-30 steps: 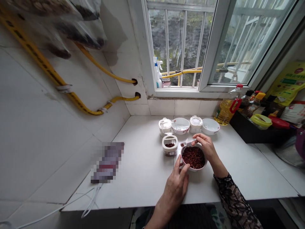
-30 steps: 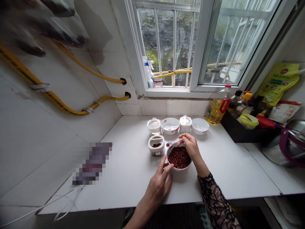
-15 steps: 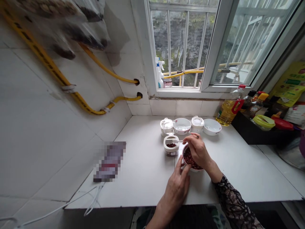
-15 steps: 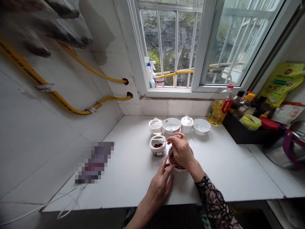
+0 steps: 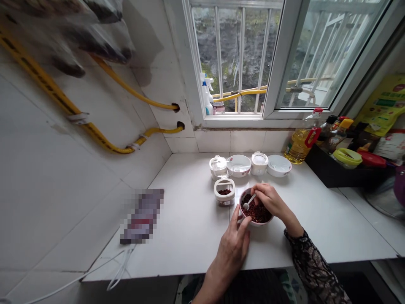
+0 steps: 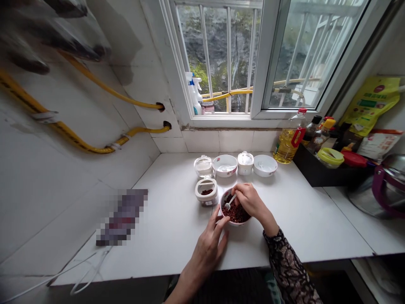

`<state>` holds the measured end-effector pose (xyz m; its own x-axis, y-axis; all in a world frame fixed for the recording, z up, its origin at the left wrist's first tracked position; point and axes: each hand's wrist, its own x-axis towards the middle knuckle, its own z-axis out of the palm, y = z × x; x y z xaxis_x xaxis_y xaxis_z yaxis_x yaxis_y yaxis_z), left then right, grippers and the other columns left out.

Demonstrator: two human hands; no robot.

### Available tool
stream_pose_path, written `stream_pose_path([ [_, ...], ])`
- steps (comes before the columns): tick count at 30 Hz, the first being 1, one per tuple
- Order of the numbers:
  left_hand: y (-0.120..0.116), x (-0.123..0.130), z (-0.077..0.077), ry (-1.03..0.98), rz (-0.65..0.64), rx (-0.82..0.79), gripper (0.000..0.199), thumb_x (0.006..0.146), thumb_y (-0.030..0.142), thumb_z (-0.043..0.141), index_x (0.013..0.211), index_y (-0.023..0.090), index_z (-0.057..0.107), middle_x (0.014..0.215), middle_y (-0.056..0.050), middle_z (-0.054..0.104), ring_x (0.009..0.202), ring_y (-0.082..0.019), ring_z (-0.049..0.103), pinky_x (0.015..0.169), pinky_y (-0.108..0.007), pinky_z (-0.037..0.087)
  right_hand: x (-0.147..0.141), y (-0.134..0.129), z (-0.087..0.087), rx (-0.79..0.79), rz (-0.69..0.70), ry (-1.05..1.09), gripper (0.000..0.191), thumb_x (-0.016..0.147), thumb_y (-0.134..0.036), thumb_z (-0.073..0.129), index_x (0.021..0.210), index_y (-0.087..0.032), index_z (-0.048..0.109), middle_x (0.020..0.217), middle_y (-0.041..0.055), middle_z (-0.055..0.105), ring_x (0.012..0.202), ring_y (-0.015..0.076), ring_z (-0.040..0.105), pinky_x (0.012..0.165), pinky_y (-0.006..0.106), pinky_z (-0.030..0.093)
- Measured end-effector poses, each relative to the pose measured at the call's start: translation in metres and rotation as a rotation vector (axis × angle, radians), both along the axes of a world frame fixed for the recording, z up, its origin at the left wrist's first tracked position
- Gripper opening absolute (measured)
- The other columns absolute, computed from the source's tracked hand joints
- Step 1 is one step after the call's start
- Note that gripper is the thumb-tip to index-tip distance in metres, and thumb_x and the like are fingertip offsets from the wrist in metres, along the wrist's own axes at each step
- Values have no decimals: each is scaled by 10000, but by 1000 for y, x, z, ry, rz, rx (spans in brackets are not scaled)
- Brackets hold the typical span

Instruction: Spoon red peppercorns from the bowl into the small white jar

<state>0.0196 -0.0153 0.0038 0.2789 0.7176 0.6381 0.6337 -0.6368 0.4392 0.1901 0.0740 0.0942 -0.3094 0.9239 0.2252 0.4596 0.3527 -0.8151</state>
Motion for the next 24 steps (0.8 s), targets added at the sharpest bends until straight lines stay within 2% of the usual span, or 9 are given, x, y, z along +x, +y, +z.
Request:
stream_pose_path([
  [3, 0, 0, 1, 2, -5, 12, 446, 898, 23, 434, 1314, 181, 464, 1511, -236, 361, 1181, -245, 631, 892, -332, 587, 3, 1, 0, -137, -78, 113, 176, 829, -257, 436, 724, -224, 574, 480, -41, 583, 504, 167, 540, 622, 293, 417],
  [5, 0, 0, 1, 4, -5, 15, 440, 902, 24, 431, 1313, 179, 464, 1501, -239, 370, 1167, -242, 639, 887, -332, 588, 6, 2, -2, -178, -126, 166, 176, 811, -286, 442, 733, -217, 583, 480, -39, 583, 500, 162, 534, 590, 279, 401],
  [13, 1, -1, 2, 8, -10, 18, 418, 918, 35, 422, 1311, 173, 466, 1486, -245, 383, 1140, -232, 651, 872, -322, 592, 10, 6, -3, -214, -159, 226, 204, 774, -349, 467, 748, -200, 604, 482, -22, 598, 500, 155, 518, 570, 269, 385],
  [24, 0, -2, 3, 10, -11, 17, 419, 914, 37, 433, 1309, 170, 475, 1500, -237, 384, 1144, -234, 651, 884, -320, 587, 8, 4, -2, -122, -194, 140, 199, 799, -310, 442, 741, -205, 600, 490, -26, 592, 504, 156, 531, 562, 263, 391],
])
